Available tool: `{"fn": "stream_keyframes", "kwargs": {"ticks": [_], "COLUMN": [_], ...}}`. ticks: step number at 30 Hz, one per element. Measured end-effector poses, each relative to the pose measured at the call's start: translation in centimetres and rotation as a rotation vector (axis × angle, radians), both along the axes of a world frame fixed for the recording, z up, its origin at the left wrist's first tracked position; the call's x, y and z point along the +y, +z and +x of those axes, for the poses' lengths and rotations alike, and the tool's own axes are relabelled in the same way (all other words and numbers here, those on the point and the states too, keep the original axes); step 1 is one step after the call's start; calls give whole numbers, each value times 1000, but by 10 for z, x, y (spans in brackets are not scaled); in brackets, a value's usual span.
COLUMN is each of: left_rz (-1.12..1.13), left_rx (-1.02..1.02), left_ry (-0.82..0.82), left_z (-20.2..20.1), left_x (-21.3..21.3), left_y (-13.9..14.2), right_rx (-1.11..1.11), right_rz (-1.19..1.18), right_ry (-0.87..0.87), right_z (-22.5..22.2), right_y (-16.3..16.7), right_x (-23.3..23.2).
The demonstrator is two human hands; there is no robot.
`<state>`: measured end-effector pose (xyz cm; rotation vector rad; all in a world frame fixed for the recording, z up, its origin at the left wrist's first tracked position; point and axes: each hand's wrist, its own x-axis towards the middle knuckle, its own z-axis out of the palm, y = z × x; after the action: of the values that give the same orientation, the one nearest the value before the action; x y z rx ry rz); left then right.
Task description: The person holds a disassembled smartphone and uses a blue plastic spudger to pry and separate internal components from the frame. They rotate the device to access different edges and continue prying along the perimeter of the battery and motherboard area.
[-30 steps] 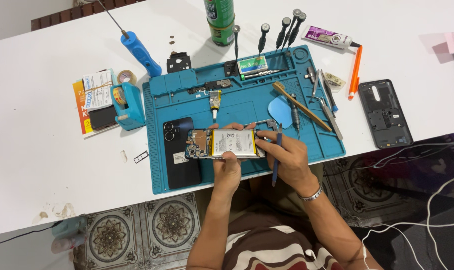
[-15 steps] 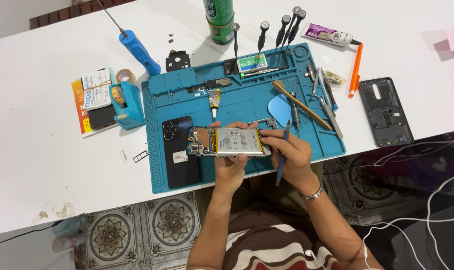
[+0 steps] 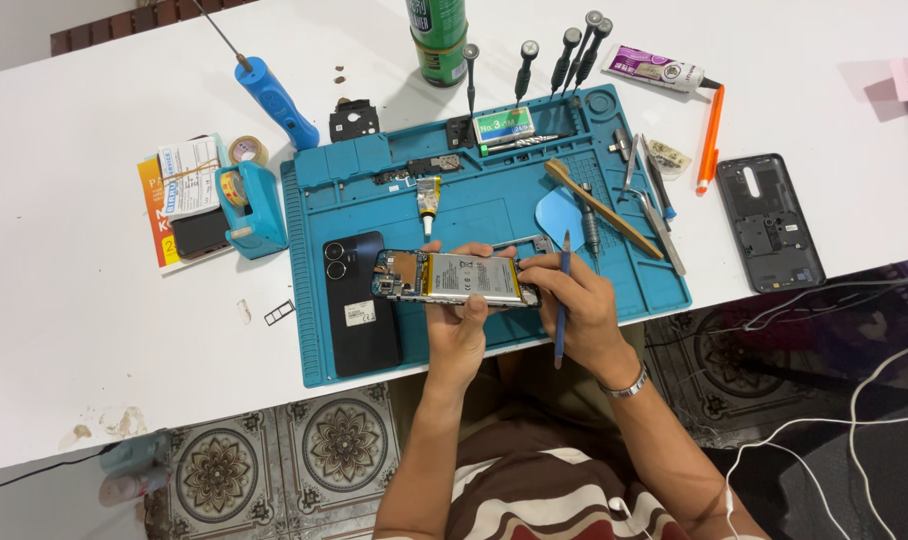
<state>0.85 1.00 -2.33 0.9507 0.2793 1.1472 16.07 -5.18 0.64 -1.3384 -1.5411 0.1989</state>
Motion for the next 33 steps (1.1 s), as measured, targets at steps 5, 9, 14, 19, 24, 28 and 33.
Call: {"fn": "stream_keyframes", "kwargs": {"ticks": [5, 9, 14, 19, 24, 28, 33], "left_rz": [-18, -26, -16, 9, 35, 10, -42], "left_rx": [9, 10, 29, 14, -4, -46, -259], "left_ry": [10, 4, 0, 6, 22, 15, 18], "left_z": [0, 0, 0, -1, -2, -1, -5], "left_x": [1, 1, 1, 1, 0, 0, -2], "left_y": [-4, -7, -8, -5, -3, 0, 9], "right_rx": [-10, 24, 37, 13, -9, 22, 186], "right_rz": [-7, -35, -16, 28, 88, 53, 101], "right_ry": [22, 48, 59, 10, -13, 35, 161], "right_z": [1, 3, 4, 2, 2, 2, 4], "right_y": [-1, -4, -7, -11, -10, -5, -3], "right_x": [0, 0, -2, -3, 0, 0, -2]}}
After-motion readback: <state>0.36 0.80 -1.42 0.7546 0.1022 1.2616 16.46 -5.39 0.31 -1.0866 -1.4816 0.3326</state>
